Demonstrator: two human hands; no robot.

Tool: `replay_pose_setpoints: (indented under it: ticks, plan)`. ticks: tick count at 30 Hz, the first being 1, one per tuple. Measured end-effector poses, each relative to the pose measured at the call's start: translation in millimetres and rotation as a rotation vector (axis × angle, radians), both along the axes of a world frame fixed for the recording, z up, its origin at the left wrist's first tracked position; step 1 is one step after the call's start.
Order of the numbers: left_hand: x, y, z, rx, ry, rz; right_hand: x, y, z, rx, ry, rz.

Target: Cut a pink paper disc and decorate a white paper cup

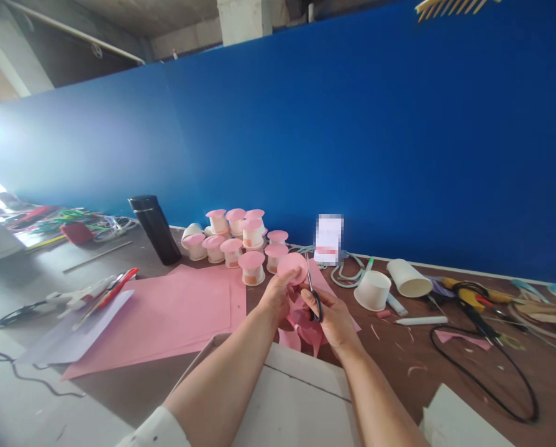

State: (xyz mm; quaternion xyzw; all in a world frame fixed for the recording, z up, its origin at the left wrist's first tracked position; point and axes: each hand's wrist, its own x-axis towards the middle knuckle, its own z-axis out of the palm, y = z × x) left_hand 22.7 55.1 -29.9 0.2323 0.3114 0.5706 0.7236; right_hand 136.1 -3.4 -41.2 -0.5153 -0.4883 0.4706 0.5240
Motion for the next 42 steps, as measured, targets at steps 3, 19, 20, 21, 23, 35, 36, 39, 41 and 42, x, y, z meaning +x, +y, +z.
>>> replay_pose_setpoints:
  ticks: [3,19,20,21,23,35,36,39,41,42]
  plan:
    - [-0.4,-0.7,0.9,-0.017,-0.005,-0.013,-0.4,-0.4,0.4,-0.001,0.022,0.004]
    - [-0.5,2.3,-4.5,0.014,0.012,-0.034,1.4,1.4,-3.2,0.009,-0.014,0.001]
    - [-0.5,2.5,-4.9,0.018,0.011,-0.035,1.6,1.6,-3.6,0.009,-0.015,0.0]
    - [-0.5,2.6,-5.2,0.022,0.012,-0.031,1.7,1.9,-3.8,0.007,-0.015,-0.002]
    - [-0.3,3.0,-5.3,0.026,0.011,-0.015,1.5,2.1,-3.7,-0.003,-0.008,-0.008]
    - [0.4,2.9,-5.1,0.024,-0.007,0.007,2.0,0.5,-1.6,-0.011,-0.037,-0.023]
    - [0.3,3.1,-5.5,0.022,-0.004,0.001,2.5,0.8,-2.4,-0.003,-0.047,-0.023]
    - [0.1,3.6,-6.7,0.028,0.008,-0.009,3.9,1.8,-5.0,0.016,-0.053,-0.02]
    - [0.2,3.9,-7.5,0.039,0.009,-0.009,4.2,2.5,-5.7,0.009,-0.048,-0.025]
    - [0.3,4.1,-7.8,0.042,0.008,-0.006,4.1,2.7,-5.6,0.003,-0.045,-0.026]
